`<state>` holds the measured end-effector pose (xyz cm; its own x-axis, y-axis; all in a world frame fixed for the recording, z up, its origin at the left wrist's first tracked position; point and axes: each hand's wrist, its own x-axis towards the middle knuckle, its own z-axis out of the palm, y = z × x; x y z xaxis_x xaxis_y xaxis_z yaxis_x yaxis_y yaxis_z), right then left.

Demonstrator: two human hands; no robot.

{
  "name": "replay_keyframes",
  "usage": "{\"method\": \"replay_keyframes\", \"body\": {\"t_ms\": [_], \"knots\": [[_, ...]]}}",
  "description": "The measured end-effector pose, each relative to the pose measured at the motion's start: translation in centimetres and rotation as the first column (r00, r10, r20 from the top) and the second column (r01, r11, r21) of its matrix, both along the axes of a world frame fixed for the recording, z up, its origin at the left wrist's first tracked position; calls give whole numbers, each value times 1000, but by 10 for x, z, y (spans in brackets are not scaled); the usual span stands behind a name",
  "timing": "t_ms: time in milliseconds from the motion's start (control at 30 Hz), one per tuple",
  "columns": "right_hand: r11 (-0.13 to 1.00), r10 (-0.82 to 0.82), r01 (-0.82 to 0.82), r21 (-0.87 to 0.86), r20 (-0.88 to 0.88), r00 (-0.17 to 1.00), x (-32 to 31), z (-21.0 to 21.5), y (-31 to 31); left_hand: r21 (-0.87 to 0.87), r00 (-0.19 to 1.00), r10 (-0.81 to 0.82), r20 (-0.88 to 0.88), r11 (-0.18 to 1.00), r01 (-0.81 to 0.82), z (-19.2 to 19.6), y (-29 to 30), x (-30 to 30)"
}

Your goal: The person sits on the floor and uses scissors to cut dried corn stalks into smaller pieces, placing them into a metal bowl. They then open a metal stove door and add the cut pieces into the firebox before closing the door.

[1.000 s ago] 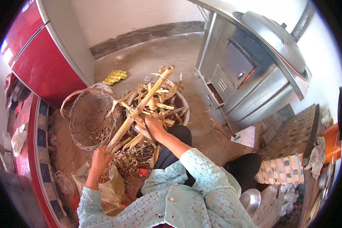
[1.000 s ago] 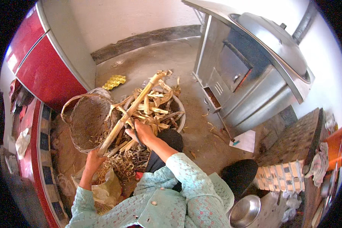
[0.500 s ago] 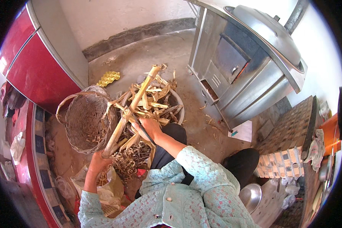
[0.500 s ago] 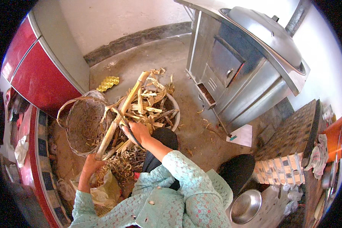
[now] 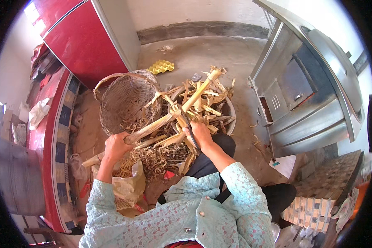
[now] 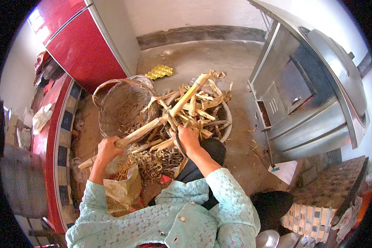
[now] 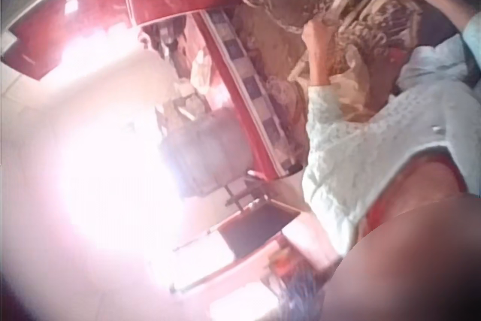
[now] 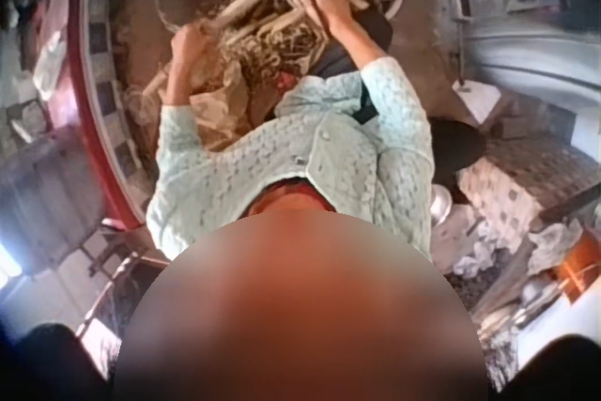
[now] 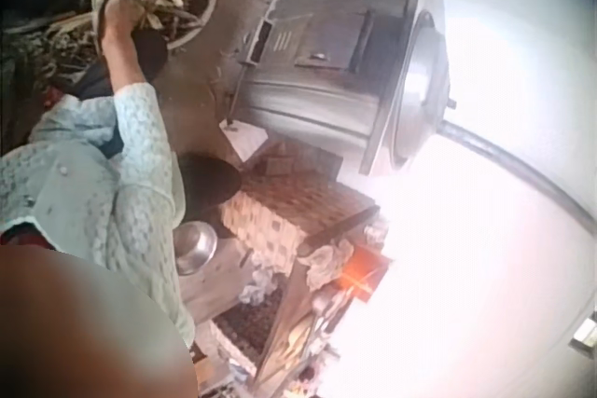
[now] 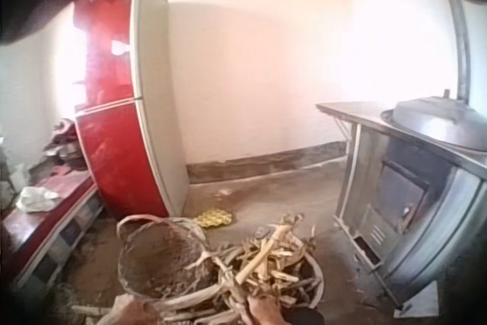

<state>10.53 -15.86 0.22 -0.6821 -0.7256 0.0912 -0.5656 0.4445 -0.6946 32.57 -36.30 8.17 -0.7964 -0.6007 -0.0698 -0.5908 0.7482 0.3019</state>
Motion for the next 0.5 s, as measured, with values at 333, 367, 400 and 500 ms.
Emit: {"method": "replay_keyframes", "body": {"t_ms": [333,367,400,500], "knots": [[999,23,-24,48,9,1000,1,7,4,-218,994,-19,-108,976,-5,3,-8,-2],[998,32,-32,52,13,999,0,6,5,-251,989,-30,-146,968,-8,2,-12,-2],[1000,24,-25,16,27,999,-1,2,5,-284,982,-41,-183,959,-13,0,-17,-3],[1000,13,-14,14,71,997,-2,4,5,-368,971,-31,-235,928,-59,0,-24,-5]]}}
